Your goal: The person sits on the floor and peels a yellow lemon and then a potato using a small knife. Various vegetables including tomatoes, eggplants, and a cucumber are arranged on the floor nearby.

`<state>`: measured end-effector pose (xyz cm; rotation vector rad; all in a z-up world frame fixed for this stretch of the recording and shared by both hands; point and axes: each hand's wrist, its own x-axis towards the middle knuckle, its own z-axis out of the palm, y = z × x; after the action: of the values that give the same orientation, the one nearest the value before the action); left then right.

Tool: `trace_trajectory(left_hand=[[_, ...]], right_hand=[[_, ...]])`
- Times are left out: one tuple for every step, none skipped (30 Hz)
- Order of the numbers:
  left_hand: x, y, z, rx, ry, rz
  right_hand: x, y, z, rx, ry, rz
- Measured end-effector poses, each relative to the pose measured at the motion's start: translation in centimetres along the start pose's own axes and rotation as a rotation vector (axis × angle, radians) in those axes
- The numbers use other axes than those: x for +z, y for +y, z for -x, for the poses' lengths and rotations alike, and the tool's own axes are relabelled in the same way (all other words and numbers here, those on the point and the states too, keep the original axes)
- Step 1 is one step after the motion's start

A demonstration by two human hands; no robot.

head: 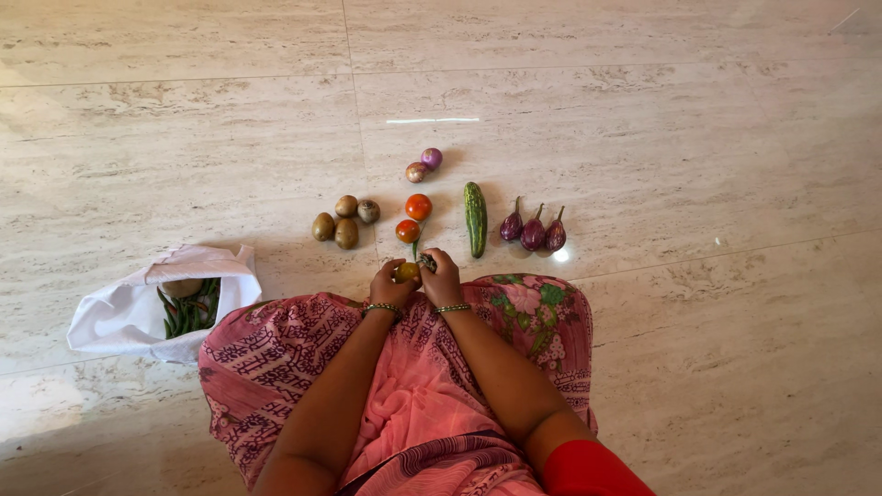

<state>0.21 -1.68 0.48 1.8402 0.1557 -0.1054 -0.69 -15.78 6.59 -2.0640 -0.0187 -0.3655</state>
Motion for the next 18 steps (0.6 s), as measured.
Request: trace_trajectory(left_hand=[[0.0,0.2,0.2,-0.031,0.000,0.054],[0.0,0.4,0.3,-0.061,0.000,0.108],[0.0,0.6,0.3,-0.091,-0.001,0.162],[-0.1,0.7,0.3,-0.117,0.012,0.197],[-0.2,0.7,0.2,-0.144,0.024,0.231],[-0.2,0.6,0.3,-0.173,0.037,0.265],[-0.2,0.5,0.2,-0.183,0.048,0.326],[-0.1,0.4,-0.1,-0.191,0.061,0.389],[0.0,0.2,-0.3,-0.199,0.075,0.452],[0.0,-0.1,-0.4,-0.206,0.077,0.479],[0.0,-0.5,-0.5,-0.213,0.078,0.506],[0.0,-0.7,-0.7,-0.218,0.080,0.533],[0.0,-0.9,-0.7,-0.214,0.079,0.514],[0.0,-1.1,-0.8,-0.210,0.077,0.496],[0.0,-1.3,-0.8,-0.205,0.076,0.478],[0.0,-1.4,-0.8,-0.206,0.067,0.486],[0.0,-1.5,-0.8,-0.207,0.057,0.494],[0.0,-1.5,-0.7,-0.209,0.046,0.502]], right_hand=[[0.1,0.5,0.0,0.042,-0.015,-0.021],[0.1,0.8,-0.1,0.083,-0.029,-0.042],[0.2,0.9,-0.2,0.124,-0.044,-0.063],[0.2,1.0,-0.1,0.123,-0.050,-0.056],[0.2,0.9,-0.1,0.122,-0.057,-0.049],[0.2,0.7,0.2,0.122,-0.065,-0.041],[0.2,0.3,0.4,0.053,-0.049,-0.026],[0.2,-0.2,0.5,-0.019,-0.034,-0.011],[0.1,-0.7,0.7,-0.091,-0.018,0.004],[0.0,-1.2,0.8,-0.122,-0.022,0.010],[-0.2,-1.8,1.0,-0.153,-0.027,0.016],[-0.4,-2.5,1.1,-0.184,-0.030,0.022],[-0.7,-3.1,1.2,-0.192,-0.036,0.022],[-0.9,-3.7,1.3,-0.200,-0.042,0.023],[-1.1,-4.3,1.4,-0.208,-0.048,0.023],[-1.3,-4.9,1.3,-0.206,-0.051,0.027],[-1.4,-5.4,1.3,-0.204,-0.054,0.031],[-1.6,-5.9,1.3,-0.201,-0.057,0.035]])
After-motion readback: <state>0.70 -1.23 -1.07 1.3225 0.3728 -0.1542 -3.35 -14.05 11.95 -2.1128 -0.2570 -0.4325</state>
